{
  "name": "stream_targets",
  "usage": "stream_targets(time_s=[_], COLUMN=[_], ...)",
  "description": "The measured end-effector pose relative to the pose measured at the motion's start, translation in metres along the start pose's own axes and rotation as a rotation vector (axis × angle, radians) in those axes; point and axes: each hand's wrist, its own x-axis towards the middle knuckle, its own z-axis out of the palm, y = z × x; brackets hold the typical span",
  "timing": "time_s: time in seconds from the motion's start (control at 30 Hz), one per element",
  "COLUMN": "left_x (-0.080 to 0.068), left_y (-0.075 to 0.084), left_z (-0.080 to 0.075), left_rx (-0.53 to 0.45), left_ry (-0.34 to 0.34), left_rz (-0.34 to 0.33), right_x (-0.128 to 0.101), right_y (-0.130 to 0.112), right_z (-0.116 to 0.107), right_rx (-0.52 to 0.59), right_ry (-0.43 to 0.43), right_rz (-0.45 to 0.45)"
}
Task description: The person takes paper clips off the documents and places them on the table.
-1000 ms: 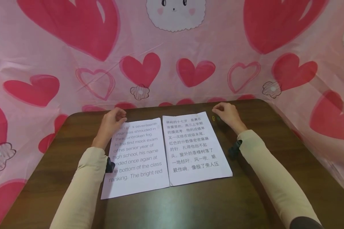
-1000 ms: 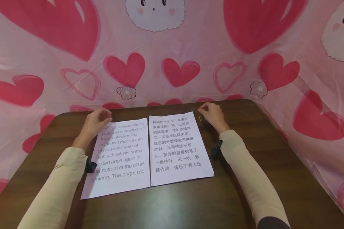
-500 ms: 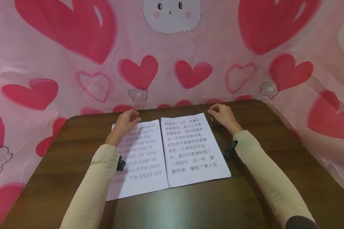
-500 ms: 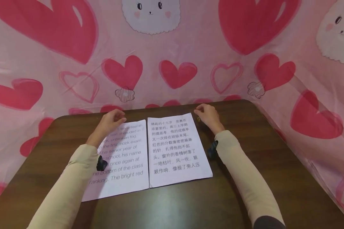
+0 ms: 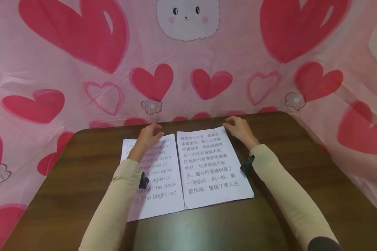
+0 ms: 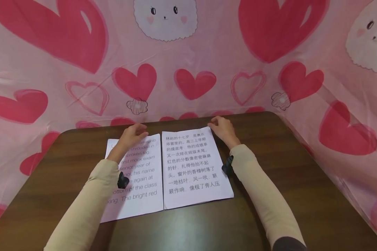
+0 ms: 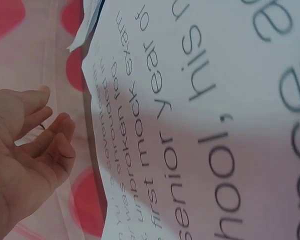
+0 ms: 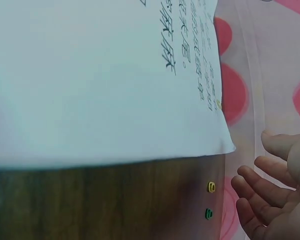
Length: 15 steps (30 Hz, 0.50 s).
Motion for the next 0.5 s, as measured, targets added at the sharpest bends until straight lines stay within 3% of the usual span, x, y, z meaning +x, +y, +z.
stream_targets(time_s=[0.5], left_x=[0.014], left_y=[0.011], left_z=[0.018], left_rx=[0.031], left_ry=[-0.048], left_rz=[0.012], right_x=[0.008], right_y=[-0.01], right_z=[0.008], right_rx=[-0.025], right_ry=[-0.067], right_rz=[-0.01])
